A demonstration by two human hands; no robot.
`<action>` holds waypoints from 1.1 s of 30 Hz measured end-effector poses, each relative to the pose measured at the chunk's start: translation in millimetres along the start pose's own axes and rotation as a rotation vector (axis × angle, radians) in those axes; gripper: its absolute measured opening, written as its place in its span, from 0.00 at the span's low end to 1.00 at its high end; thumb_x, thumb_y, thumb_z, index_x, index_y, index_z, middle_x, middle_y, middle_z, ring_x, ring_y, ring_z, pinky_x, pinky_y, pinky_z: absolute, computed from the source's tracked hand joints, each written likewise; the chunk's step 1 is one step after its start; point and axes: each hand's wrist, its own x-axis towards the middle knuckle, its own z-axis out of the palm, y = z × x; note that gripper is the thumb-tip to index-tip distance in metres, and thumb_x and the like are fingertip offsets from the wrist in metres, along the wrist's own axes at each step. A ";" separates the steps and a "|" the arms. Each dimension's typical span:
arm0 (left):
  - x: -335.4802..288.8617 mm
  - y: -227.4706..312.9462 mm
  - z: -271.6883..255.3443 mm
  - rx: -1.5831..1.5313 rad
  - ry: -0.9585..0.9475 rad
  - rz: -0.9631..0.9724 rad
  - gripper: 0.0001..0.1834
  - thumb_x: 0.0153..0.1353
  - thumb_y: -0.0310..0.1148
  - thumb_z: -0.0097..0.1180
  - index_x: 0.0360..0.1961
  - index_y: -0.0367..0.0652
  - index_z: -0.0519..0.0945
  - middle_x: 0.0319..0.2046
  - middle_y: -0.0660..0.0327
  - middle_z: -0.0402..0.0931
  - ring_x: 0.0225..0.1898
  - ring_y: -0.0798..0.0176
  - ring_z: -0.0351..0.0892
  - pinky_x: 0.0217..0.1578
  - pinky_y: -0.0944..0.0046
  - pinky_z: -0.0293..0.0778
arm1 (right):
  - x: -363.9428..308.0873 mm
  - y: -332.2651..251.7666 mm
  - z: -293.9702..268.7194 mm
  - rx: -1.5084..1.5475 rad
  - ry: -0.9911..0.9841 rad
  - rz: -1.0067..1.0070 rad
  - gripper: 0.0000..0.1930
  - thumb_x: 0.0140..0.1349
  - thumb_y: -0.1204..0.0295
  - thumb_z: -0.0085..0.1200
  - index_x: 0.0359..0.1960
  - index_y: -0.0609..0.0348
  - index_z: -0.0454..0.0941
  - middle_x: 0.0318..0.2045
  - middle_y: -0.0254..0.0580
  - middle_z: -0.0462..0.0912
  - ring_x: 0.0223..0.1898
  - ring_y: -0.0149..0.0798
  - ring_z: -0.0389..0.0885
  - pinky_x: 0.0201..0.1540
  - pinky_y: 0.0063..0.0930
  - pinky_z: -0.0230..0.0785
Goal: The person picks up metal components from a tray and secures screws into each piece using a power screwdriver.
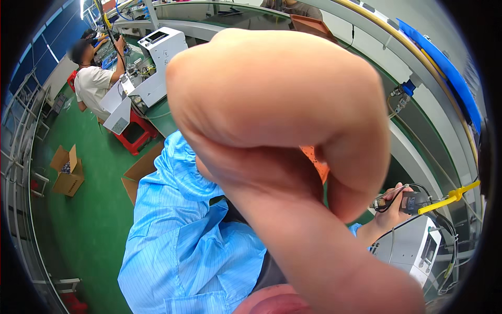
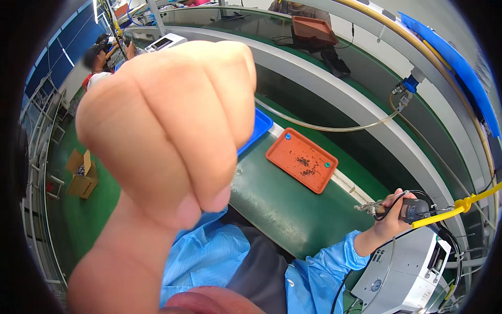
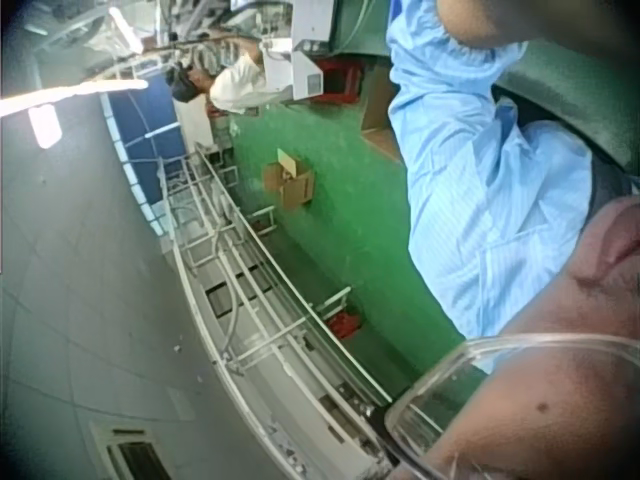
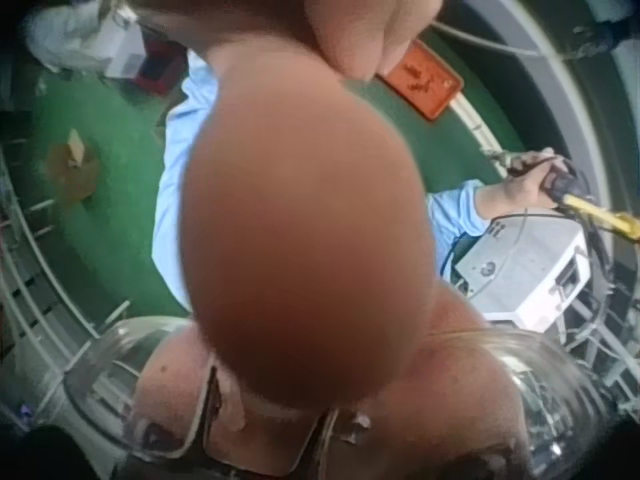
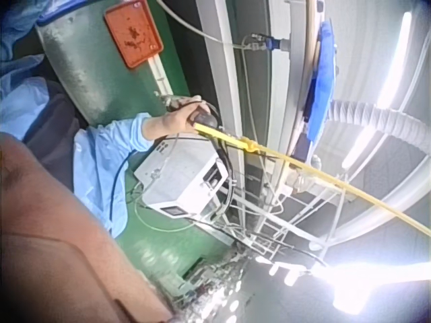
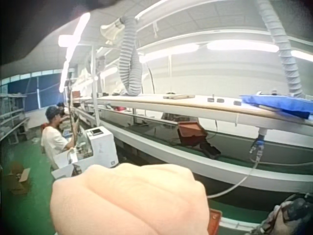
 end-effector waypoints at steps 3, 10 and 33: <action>-3.4 0.4 -0.7 0.005 0.016 0.003 0.13 0.66 0.35 0.62 0.23 0.50 0.77 0.23 0.66 0.81 0.24 0.65 0.73 0.26 0.67 0.64 | -3.4 -8.0 17.7 -0.082 0.164 0.038 0.06 0.68 0.82 0.56 0.44 0.63 0.75 0.25 0.42 0.77 0.20 0.28 0.74 0.29 0.20 0.72; 3.4 -5.3 23.0 0.089 0.057 0.010 0.15 0.65 0.39 0.64 0.22 0.48 0.77 0.22 0.66 0.80 0.22 0.66 0.73 0.24 0.68 0.63 | 5.3 -4.7 25.0 0.032 -0.026 0.034 0.06 0.69 0.81 0.55 0.45 0.62 0.75 0.33 0.46 0.81 0.22 0.28 0.75 0.28 0.20 0.71; -17.3 -17.6 10.1 0.167 0.175 0.389 0.30 0.58 0.66 0.58 0.21 0.47 0.75 0.18 0.71 0.70 0.18 0.73 0.69 0.22 0.71 0.63 | 0.2 -14.9 13.9 -0.032 0.097 0.102 0.07 0.64 0.82 0.60 0.41 0.61 0.77 0.26 0.41 0.81 0.21 0.28 0.76 0.24 0.21 0.69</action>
